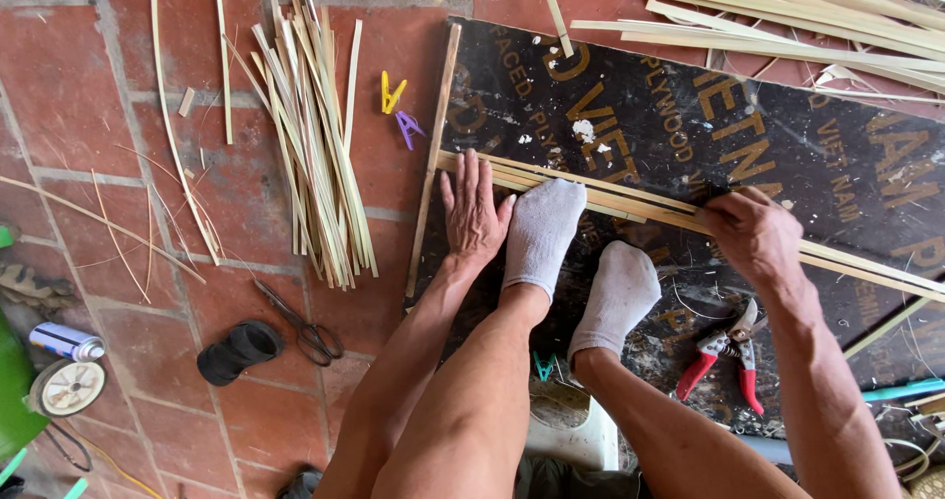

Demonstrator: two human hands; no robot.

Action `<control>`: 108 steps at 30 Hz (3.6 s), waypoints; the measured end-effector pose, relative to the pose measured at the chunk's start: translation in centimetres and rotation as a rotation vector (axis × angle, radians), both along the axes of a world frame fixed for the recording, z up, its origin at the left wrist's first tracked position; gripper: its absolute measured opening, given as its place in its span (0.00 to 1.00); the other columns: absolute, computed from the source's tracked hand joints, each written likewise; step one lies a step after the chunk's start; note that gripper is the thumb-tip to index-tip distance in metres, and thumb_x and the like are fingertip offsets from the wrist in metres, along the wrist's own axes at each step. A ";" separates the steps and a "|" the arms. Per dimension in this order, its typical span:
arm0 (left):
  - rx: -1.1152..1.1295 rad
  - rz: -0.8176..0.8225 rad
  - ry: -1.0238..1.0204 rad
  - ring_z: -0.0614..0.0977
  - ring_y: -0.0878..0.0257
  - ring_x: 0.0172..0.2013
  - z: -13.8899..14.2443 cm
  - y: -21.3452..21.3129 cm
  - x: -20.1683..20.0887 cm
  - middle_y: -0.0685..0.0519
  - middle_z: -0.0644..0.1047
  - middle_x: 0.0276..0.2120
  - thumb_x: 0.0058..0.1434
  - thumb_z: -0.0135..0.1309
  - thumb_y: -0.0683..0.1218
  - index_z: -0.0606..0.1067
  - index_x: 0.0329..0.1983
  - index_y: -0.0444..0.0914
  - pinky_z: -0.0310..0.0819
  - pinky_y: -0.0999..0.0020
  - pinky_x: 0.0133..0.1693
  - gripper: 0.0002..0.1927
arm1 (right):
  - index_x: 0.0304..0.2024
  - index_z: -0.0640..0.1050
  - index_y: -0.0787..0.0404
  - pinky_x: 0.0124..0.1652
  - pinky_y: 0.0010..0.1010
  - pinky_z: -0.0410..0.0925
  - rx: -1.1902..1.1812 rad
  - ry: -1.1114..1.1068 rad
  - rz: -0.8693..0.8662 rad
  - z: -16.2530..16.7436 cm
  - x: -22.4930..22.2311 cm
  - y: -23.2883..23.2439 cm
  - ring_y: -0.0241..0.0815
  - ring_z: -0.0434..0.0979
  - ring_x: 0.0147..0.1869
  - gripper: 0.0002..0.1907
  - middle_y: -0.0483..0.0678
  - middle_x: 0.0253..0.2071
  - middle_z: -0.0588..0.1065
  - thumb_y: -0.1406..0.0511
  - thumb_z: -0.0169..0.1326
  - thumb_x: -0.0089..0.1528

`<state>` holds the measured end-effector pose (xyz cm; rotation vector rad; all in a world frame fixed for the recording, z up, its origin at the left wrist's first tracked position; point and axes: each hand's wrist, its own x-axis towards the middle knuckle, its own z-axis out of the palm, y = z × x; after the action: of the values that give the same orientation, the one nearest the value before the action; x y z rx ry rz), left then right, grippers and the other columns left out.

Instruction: The person weaves thin bamboo strips into a flat mat on a wooden jig. They repeatedly pick up strips, align them, and press them into place with both hands, occasionally using a small tool to adjust the weave.

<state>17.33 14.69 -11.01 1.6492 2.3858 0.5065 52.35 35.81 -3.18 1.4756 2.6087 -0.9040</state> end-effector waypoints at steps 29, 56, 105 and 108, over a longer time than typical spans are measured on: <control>-0.116 -0.011 0.091 0.51 0.45 0.77 0.4 -0.7 1.1 0.42 0.53 0.77 0.68 0.55 0.56 0.57 0.77 0.38 0.34 0.33 0.72 0.39 | 0.45 0.80 0.55 0.50 0.42 0.58 0.437 0.176 -0.030 -0.7 -4.5 -6.2 0.44 0.70 0.47 0.09 0.42 0.42 0.72 0.65 0.65 0.63; -0.093 -0.013 0.113 0.49 0.44 0.77 0.7 -0.5 0.9 0.42 0.51 0.78 0.68 0.53 0.56 0.57 0.77 0.38 0.33 0.33 0.72 0.38 | 0.38 0.76 0.54 0.43 0.41 0.57 0.548 0.215 -0.067 -2.5 -4.4 -6.7 0.45 0.66 0.40 0.10 0.44 0.34 0.67 0.64 0.67 0.63; -0.011 -0.009 0.045 0.53 0.41 0.76 -0.8 1.5 0.3 0.36 0.53 0.76 0.66 0.57 0.56 0.55 0.75 0.28 0.39 0.37 0.73 0.43 | 0.41 0.82 0.58 0.39 0.36 0.73 0.272 0.162 0.139 -1.0 -2.5 1.1 0.46 0.78 0.42 0.04 0.46 0.38 0.74 0.65 0.64 0.66; 0.008 -0.015 0.049 0.52 0.42 0.77 -0.9 1.5 0.2 0.37 0.52 0.76 0.67 0.56 0.56 0.55 0.75 0.29 0.39 0.38 0.74 0.42 | 0.40 0.82 0.59 0.36 0.35 0.72 0.263 0.168 0.172 -1.6 -4.0 0.0 0.45 0.78 0.40 0.05 0.46 0.37 0.74 0.65 0.64 0.65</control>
<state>17.50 16.19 -11.96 1.7005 2.4069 0.4794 48.35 35.79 -4.77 1.2407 3.0207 -0.7194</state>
